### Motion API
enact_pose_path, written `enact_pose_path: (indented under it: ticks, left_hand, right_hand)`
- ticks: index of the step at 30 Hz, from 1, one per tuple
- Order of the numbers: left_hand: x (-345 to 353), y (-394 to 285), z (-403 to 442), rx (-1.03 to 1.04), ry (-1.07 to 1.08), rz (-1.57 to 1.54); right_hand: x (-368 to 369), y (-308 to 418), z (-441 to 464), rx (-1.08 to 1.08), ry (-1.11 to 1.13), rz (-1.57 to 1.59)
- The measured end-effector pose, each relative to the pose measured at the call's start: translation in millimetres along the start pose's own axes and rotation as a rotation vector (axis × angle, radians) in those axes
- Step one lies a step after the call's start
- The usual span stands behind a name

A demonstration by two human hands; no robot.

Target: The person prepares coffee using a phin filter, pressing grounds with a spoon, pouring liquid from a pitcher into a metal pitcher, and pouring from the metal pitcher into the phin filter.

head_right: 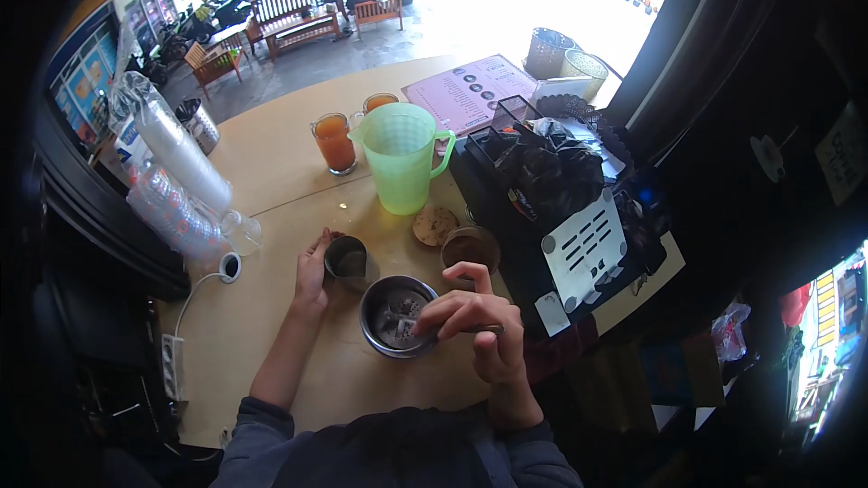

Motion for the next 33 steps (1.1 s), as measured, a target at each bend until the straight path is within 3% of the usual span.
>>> enact_pose_path:
  ticks: [3, 7, 13, 17, 20, 27, 33]
  left_hand:
    - [-3, 4, 0, 0.02, -0.011, 0.041]
    - [-4, 6, 1, 0.015, -0.016, -0.009]
    - [-5, 5, 2, 0.011, -0.031, -0.012]
    - [-4, 4, 1, 0.014, -0.019, -0.008]
    - [-5, 6, 1, 0.017, -0.032, -0.013]
    - [-3, 3, -1, 0.004, -0.016, 0.029]
    - [-6, 5, 0, -0.006, -0.019, 0.023]
  right_hand:
    - [-8, -2, -3, 0.035, -0.063, 0.09]
    - [6, 8, 1, -0.039, -0.03, -0.107]
    - [0, 4, -2, -0.036, 0.005, 0.075]
    - [10, 16, 1, -0.088, -0.072, -0.104]
    - [13, 34, -9, -0.228, -0.092, -0.502]
    - [20, 43, -9, -0.289, -0.03, -0.68]
    - [12, 45, -15, -0.133, 0.01, -0.452]
Point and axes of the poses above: each hand's wrist, its own z-axis towards the middle knuckle, its own x-axis out of the palm, y = z × x, the point moved 3 cm from there along z, towards the middle knuckle, and after that the axes turned 13 degrees about x, right-handed, at the moved point
